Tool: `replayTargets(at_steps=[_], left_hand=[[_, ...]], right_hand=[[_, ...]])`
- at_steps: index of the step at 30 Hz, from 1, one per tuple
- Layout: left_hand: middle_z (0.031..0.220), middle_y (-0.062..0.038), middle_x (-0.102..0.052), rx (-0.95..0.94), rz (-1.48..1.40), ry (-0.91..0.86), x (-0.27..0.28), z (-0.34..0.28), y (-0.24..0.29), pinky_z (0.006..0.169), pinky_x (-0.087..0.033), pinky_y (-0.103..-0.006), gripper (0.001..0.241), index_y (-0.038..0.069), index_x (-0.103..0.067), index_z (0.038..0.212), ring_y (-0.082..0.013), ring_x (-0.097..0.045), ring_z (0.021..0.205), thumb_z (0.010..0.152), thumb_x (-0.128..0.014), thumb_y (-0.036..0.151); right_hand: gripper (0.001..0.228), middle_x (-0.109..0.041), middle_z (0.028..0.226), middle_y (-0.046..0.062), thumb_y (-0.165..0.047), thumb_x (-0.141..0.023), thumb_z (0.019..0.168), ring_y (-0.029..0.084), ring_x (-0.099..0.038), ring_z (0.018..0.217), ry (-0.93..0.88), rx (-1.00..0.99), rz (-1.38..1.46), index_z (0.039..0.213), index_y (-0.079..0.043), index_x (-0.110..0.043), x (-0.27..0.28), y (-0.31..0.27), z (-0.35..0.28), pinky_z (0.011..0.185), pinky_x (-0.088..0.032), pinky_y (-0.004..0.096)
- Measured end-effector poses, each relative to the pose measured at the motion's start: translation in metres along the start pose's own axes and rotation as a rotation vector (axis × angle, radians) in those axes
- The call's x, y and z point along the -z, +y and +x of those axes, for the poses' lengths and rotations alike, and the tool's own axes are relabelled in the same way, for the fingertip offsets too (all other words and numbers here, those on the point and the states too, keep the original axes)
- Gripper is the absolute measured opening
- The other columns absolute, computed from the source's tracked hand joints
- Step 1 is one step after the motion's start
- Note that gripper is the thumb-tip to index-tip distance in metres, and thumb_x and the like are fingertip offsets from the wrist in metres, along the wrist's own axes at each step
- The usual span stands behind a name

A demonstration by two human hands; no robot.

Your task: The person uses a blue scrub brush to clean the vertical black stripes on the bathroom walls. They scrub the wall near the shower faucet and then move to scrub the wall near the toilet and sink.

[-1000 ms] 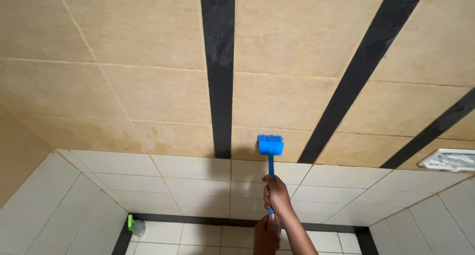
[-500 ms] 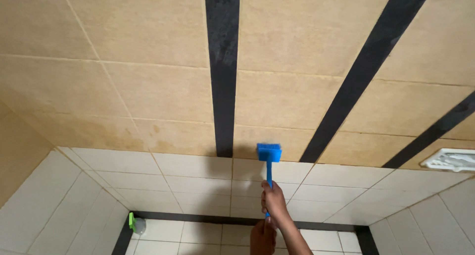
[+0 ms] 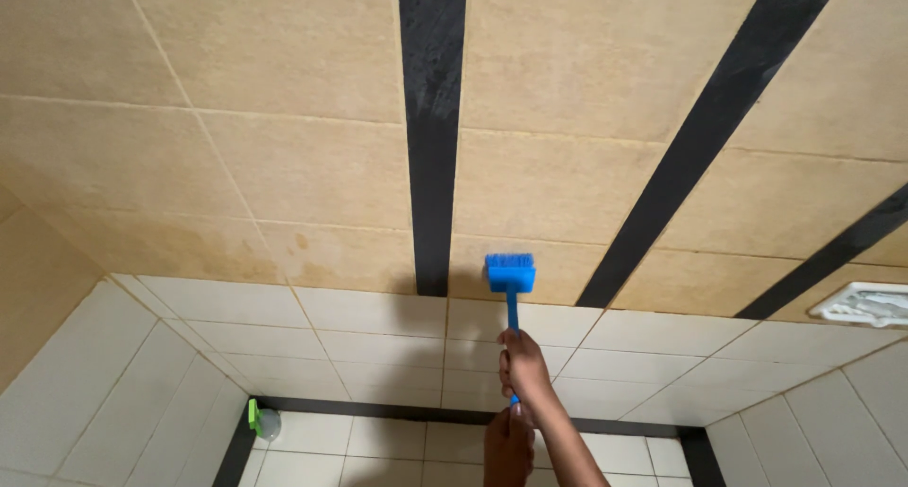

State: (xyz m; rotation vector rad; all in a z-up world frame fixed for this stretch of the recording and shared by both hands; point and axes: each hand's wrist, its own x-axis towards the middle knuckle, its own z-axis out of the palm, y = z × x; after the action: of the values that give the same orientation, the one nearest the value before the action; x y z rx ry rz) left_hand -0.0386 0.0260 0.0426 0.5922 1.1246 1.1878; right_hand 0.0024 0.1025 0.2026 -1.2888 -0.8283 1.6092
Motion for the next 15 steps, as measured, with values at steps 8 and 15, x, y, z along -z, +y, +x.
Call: replayTargets(at_steps=[8,15], left_hand=[[0.052,-0.004,-0.052,-0.145,0.209,0.144,0.013,0.013,-0.024,0.041,-0.036,-0.035,0.046,0.006,-0.062,0.08,-0.0142,-0.048,0.042,0.1,-0.054,0.047],[0.055,-0.005,-0.054,-0.326,0.342,0.152,-0.001,-0.005,0.037,0.05,-0.041,-0.0348,0.042,0.003,-0.063,0.078,-0.0128,-0.048,0.051,0.099,-0.052,0.039]], right_hand=[[0.026,-0.037,0.055,-0.001,-0.035,-0.047,0.104,0.011,-0.031,0.039,0.043,-0.024,-0.02,0.101,-0.01,-0.052,0.004,0.026,0.018,0.036,-0.022,0.031],[0.027,-0.034,0.052,0.001,-0.033,-0.044,0.102,0.013,-0.029,0.035,-0.01,0.059,-0.037,0.1,-0.007,-0.051,-0.008,-0.001,0.019,0.034,-0.021,0.033]])
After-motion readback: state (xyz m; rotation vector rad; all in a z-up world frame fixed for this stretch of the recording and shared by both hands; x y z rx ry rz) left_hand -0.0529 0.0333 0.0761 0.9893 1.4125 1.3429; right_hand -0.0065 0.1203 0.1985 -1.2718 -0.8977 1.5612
